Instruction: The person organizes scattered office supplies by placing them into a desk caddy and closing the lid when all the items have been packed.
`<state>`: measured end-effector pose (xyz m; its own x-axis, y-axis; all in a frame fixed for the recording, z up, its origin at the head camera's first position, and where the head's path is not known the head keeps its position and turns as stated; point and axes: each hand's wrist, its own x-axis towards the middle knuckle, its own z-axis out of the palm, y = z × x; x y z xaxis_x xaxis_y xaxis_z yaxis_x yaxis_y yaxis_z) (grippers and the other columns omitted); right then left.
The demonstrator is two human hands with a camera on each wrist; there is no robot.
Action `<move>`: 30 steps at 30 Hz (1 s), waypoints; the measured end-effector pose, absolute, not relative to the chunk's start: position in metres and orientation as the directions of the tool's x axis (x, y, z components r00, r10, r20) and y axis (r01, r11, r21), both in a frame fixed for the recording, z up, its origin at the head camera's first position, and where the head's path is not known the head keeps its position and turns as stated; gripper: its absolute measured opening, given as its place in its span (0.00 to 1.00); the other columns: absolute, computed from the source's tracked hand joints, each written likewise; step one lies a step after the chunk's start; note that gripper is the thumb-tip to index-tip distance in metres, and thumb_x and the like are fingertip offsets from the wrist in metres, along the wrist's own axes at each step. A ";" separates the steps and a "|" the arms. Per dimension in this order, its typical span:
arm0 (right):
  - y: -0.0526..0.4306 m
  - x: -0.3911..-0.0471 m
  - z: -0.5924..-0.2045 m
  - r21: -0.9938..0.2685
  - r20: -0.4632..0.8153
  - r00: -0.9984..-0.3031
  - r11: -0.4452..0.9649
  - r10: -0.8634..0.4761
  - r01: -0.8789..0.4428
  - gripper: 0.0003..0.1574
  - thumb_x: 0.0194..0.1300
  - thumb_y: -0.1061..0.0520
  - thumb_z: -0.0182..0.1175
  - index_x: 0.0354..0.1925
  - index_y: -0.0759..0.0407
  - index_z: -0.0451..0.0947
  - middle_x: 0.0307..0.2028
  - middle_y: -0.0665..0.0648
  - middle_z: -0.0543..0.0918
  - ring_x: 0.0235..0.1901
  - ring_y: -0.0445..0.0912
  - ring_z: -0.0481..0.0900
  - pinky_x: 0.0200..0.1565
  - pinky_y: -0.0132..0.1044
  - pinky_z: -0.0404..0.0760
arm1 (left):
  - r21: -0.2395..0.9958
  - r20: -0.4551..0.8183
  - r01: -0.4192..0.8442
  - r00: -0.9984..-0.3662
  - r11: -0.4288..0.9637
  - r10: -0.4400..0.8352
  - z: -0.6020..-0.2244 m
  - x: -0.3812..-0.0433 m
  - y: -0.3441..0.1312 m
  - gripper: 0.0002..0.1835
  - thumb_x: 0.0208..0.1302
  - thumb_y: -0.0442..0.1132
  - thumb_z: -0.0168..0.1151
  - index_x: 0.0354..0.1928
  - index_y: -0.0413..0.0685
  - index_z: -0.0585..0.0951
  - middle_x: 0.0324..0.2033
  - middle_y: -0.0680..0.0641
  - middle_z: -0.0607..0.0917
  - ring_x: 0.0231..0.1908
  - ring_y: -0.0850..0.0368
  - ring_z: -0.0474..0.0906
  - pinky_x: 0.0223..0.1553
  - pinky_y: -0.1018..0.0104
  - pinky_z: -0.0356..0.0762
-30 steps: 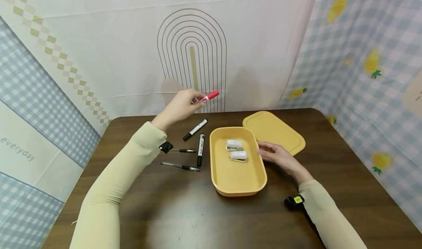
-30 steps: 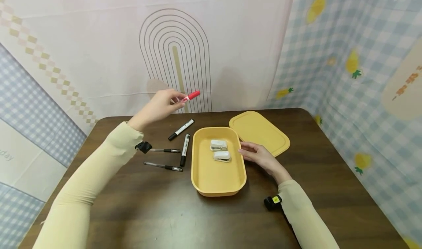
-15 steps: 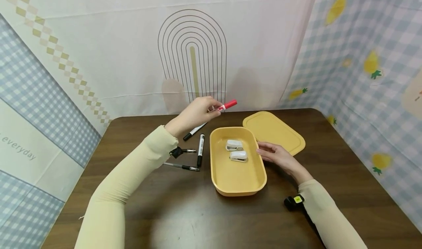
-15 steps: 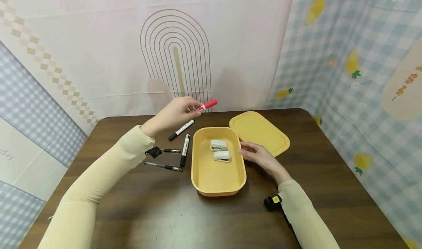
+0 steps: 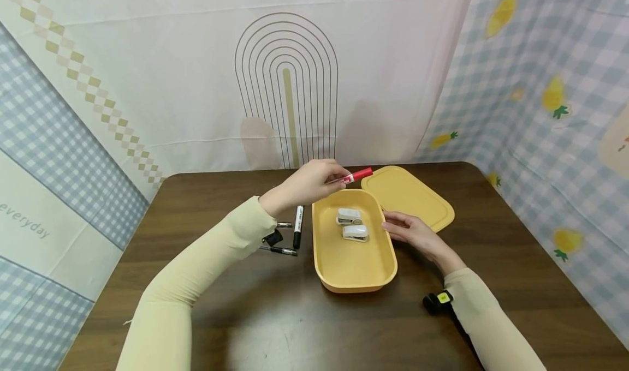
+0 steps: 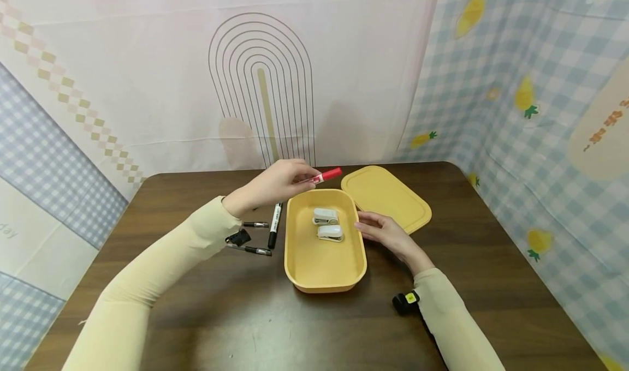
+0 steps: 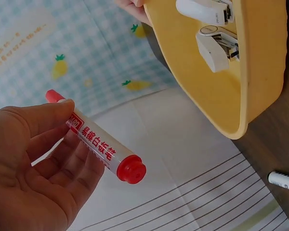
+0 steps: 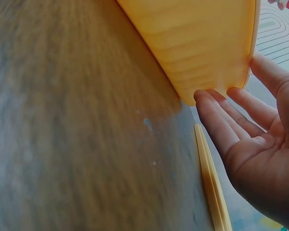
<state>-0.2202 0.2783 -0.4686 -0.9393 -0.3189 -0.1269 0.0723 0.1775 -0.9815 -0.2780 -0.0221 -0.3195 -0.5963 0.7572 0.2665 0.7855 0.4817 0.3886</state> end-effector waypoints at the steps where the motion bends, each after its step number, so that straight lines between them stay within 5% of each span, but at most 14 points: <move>1: 0.278 -0.220 -0.469 -0.981 -0.126 -0.940 0.178 -0.319 0.071 0.40 0.74 0.52 0.60 0.73 0.71 0.59 0.70 0.72 0.65 0.61 0.48 0.75 0.56 0.35 0.79 | 0.386 0.267 0.786 -0.595 0.482 0.758 -0.320 -0.278 -0.022 0.13 0.71 0.38 0.63 0.53 0.42 0.85 0.39 0.50 0.84 0.36 0.59 0.77 0.39 0.67 0.75; 30: 0.278 -0.220 -0.464 -0.974 -0.143 -0.940 0.214 -0.309 0.078 0.41 0.74 0.51 0.61 0.73 0.71 0.60 0.70 0.71 0.66 0.64 0.53 0.73 0.56 0.34 0.78 | 0.366 0.181 0.785 -0.588 0.500 0.789 -0.347 -0.276 -0.014 0.12 0.72 0.38 0.62 0.53 0.45 0.86 0.42 0.51 0.85 0.36 0.61 0.77 0.37 0.70 0.75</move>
